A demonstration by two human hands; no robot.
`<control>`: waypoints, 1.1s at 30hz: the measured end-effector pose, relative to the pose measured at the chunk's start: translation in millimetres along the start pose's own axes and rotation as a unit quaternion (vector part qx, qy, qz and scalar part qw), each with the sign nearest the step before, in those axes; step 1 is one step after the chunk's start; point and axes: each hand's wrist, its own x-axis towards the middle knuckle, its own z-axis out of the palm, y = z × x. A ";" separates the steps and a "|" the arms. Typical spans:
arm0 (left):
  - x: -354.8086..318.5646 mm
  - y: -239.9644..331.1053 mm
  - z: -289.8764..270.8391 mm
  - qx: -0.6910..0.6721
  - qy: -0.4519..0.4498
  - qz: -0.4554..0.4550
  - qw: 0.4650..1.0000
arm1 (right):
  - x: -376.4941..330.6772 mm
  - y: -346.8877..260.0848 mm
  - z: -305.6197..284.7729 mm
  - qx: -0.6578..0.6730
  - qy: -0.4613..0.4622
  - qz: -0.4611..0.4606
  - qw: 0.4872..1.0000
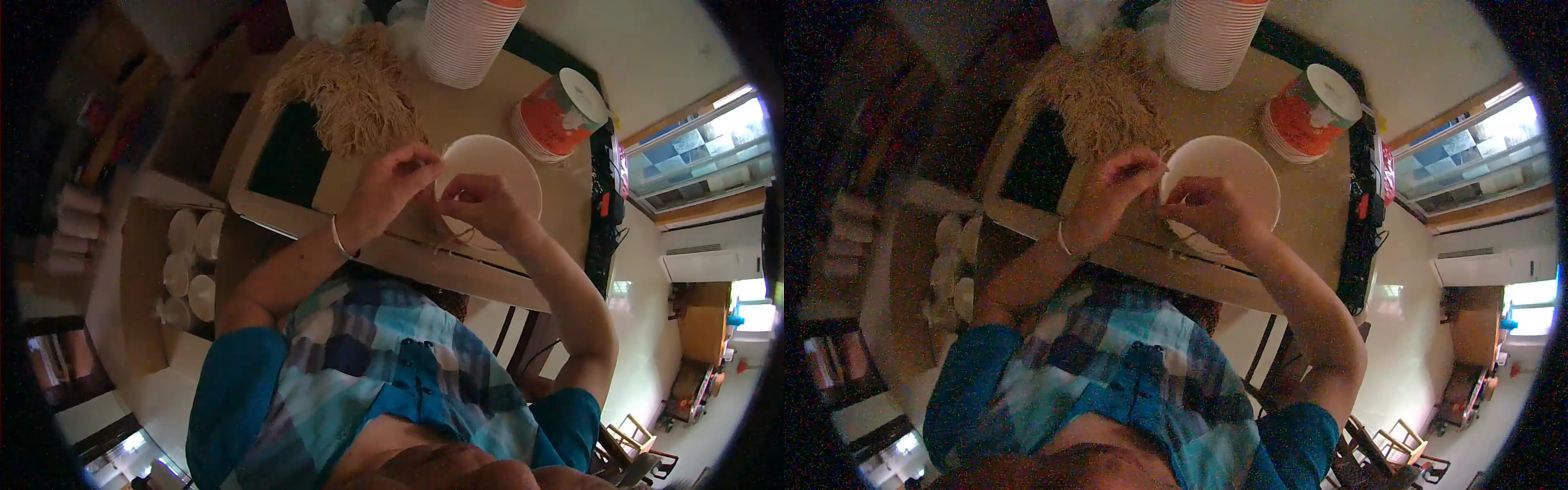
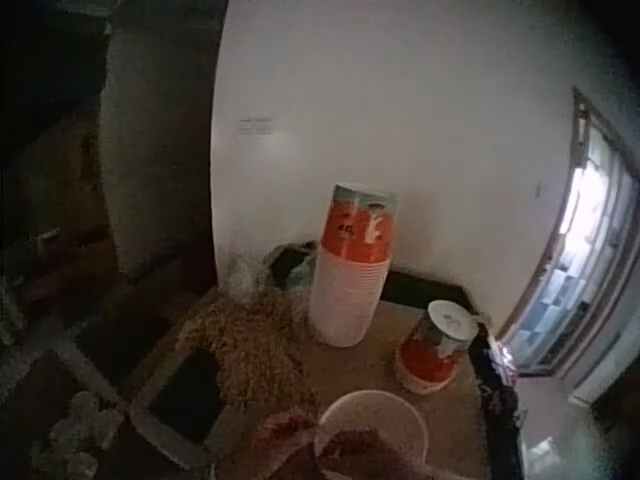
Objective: Tying a knot in a thin piece of string or fiber over a white bowl.
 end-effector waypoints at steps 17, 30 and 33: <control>54.7 21.5 -13.5 0.287 -0.216 0.150 0.921 | -20.8 -15.7 10.1 -0.325 0.133 -0.217 0.911; 73.9 34.2 -10.0 0.282 -0.341 0.101 0.891 | -22.7 -21.5 11.7 -0.608 0.081 -0.250 0.749; 77.7 30.1 -10.3 0.272 -0.362 0.079 0.888 | -21.4 -23.2 11.9 -0.636 0.070 -0.255 0.725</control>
